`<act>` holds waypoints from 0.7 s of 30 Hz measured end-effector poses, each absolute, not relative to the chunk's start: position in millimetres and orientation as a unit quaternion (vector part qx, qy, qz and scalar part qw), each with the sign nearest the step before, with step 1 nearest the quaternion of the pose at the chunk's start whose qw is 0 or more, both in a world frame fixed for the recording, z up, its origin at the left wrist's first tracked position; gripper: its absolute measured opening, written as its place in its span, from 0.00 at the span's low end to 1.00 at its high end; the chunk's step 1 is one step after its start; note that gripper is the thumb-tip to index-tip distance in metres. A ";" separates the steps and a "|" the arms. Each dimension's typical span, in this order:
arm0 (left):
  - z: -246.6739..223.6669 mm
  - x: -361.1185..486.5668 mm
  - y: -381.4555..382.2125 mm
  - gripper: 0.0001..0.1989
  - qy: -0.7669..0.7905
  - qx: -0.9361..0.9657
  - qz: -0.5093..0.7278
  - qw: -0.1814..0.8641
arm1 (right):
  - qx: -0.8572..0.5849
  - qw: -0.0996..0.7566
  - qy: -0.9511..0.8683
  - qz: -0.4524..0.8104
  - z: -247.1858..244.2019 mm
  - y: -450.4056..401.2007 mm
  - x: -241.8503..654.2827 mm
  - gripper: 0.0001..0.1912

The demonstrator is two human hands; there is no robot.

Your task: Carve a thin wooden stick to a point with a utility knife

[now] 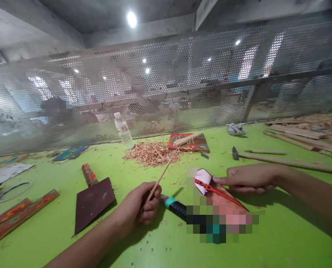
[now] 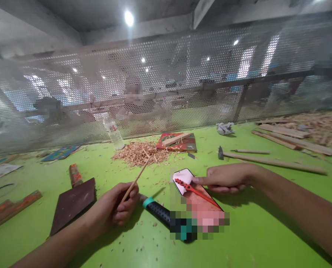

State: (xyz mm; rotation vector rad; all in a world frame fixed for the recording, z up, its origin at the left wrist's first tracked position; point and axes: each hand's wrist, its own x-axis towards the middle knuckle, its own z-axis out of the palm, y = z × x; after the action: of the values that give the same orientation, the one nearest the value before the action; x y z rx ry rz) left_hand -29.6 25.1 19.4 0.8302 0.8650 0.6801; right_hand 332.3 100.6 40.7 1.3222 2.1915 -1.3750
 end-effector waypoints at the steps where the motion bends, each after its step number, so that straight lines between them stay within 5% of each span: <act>1: 18.6 -29.4 25.3 0.17 0.406 0.385 0.313 0.768 | 0.456 0.131 0.743 -0.472 41.6 100.6 332.2 0.42; 10: 19.6 -25.9 21.6 0.19 0.434 0.404 0.310 0.743 | 0.446 0.268 0.708 -0.477 53.1 87.9 329.3 0.33; 21: 16.0 -26.4 21.1 0.19 0.444 0.423 0.309 0.727 | 0.507 0.212 0.712 -0.437 55.7 85.8 321.1 0.38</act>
State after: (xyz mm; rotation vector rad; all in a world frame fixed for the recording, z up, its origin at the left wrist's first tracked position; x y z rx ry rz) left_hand -26.4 21.1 16.0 0.9330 0.9784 0.6813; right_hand 321.1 85.8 55.7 1.4075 1.9776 -1.2131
